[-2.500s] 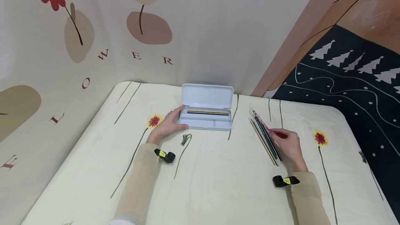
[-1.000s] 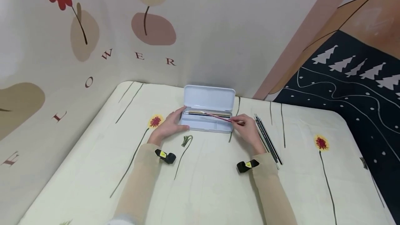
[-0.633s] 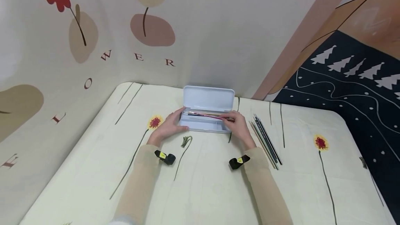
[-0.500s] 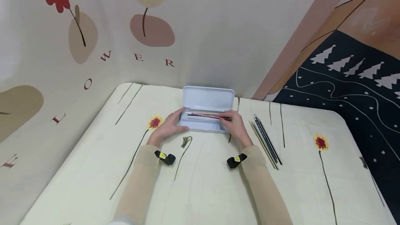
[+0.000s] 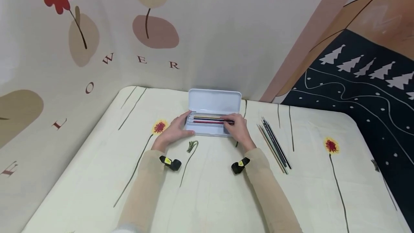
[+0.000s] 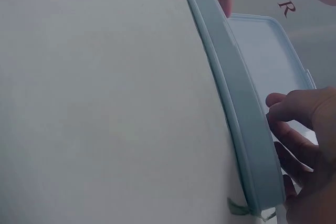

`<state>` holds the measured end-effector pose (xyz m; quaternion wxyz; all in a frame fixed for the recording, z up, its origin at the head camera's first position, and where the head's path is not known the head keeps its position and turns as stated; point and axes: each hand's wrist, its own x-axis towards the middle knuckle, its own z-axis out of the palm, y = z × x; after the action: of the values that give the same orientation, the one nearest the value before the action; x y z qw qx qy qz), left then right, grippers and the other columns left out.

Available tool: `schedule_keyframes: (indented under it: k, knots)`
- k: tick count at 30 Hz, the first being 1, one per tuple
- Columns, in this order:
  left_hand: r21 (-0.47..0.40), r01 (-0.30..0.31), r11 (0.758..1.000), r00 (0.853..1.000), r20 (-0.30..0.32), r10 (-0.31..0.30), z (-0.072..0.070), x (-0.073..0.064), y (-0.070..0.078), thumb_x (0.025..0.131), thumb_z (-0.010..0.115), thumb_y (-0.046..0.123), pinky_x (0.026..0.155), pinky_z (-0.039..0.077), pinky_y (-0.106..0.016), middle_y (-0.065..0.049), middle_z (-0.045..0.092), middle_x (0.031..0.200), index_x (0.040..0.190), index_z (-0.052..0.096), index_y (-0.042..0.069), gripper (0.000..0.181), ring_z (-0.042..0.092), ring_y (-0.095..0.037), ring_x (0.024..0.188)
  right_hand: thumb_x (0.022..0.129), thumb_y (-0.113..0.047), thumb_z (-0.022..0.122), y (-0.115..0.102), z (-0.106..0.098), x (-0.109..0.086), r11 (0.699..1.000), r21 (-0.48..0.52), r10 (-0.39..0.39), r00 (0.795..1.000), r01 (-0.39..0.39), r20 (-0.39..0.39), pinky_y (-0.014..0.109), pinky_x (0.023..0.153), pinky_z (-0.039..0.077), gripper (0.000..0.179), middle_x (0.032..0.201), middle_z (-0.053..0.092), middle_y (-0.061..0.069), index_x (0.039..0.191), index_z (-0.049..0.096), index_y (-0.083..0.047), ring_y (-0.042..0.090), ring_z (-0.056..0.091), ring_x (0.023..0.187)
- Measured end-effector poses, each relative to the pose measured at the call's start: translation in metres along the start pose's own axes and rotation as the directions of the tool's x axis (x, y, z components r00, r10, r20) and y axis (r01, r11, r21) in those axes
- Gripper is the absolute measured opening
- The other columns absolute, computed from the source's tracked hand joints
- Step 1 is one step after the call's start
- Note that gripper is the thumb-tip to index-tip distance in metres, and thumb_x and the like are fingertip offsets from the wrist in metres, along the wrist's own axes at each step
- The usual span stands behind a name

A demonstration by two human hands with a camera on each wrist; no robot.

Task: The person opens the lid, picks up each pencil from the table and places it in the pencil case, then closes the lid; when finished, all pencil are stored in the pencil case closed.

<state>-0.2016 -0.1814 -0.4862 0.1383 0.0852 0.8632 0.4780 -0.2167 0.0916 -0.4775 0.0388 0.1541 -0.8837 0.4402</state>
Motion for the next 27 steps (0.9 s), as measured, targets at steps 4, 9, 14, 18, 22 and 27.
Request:
schedule_keyframes:
  k: [4, 9, 14, 18, 22, 27]
  knots:
    - [-0.005, 0.001, 1.000, 1.000, 0.003, -0.001, 0.000, -0.001, -0.001, 0.081, 0.076, 0.019, 0.114, 0.011, -0.056, -0.017, 0.022, 0.157, 0.155, 0.021, 0.011, 0.093, 0.015, -0.038, 0.142, 0.089, 0.000, 0.061, 0.001, -0.004, -0.004, 0.998, 0.061, 0.022, 0.999, -0.020, -0.027, 0.045, 0.094, 0.045, 0.020, 0.108, 0.067, 0.015, 0.103, 0.074, -0.002, 0.030, 0.057, 0.108]
    - [-0.009, 0.010, 1.000, 1.000, 0.000, -0.010, -0.001, -0.002, -0.001, 0.080, 0.077, 0.020, 0.113, 0.011, -0.057, -0.016, 0.021, 0.157, 0.155, 0.021, 0.013, 0.093, 0.014, -0.037, 0.143, 0.090, 0.000, 0.059, 0.003, -0.014, -0.011, 0.994, 0.102, 0.037, 0.997, -0.030, -0.073, 0.046, 0.095, 0.042, 0.019, 0.108, 0.066, 0.015, 0.102, 0.074, -0.002, 0.032, 0.053, 0.110]
    - [-0.001, 0.011, 1.000, 1.000, -0.001, -0.011, -0.001, -0.001, -0.001, 0.080, 0.077, 0.020, 0.113, 0.011, -0.057, -0.016, 0.021, 0.157, 0.155, 0.021, 0.013, 0.094, 0.014, -0.038, 0.143, 0.089, 0.001, 0.059, 0.005, -0.024, -0.017, 0.989, 0.140, 0.059, 0.992, -0.044, -0.108, 0.045, 0.094, 0.042, 0.019, 0.110, 0.067, 0.015, 0.102, 0.073, -0.001, 0.030, 0.053, 0.110]
    - [-0.006, 0.002, 1.000, 1.000, 0.002, -0.002, -0.001, -0.001, -0.001, 0.080, 0.077, 0.020, 0.114, 0.010, -0.057, -0.017, 0.021, 0.157, 0.155, 0.021, 0.012, 0.094, 0.014, -0.038, 0.143, 0.089, 0.002, 0.060, 0.007, -0.033, -0.020, 0.988, 0.140, 0.077, 0.990, -0.061, -0.115, 0.045, 0.097, 0.041, 0.020, 0.111, 0.067, 0.016, 0.103, 0.073, 0.000, 0.031, 0.052, 0.111]
    - [-0.013, -0.008, 1.000, 1.000, 0.001, 0.008, -0.001, 0.000, -0.001, 0.080, 0.077, 0.018, 0.114, 0.010, -0.055, -0.016, 0.021, 0.157, 0.155, 0.021, 0.012, 0.093, 0.014, -0.036, 0.143, 0.087, 0.002, 0.060, 0.011, -0.045, -0.022, 0.995, 0.094, 0.055, 0.988, -0.041, -0.145, 0.046, 0.094, 0.042, 0.020, 0.109, 0.067, 0.018, 0.102, 0.072, 0.001, 0.033, 0.054, 0.108]
    - [-0.020, -0.027, 0.999, 1.000, 0.000, 0.027, 0.000, 0.002, -0.001, 0.080, 0.077, 0.018, 0.115, 0.011, -0.054, -0.015, 0.022, 0.157, 0.155, 0.022, 0.012, 0.093, 0.014, -0.035, 0.143, 0.087, 0.003, 0.058, 0.014, -0.062, -0.027, 0.999, 0.043, 0.038, 0.985, -0.031, -0.166, 0.047, 0.092, 0.043, 0.020, 0.108, 0.067, 0.019, 0.103, 0.072, 0.003, 0.034, 0.054, 0.108]
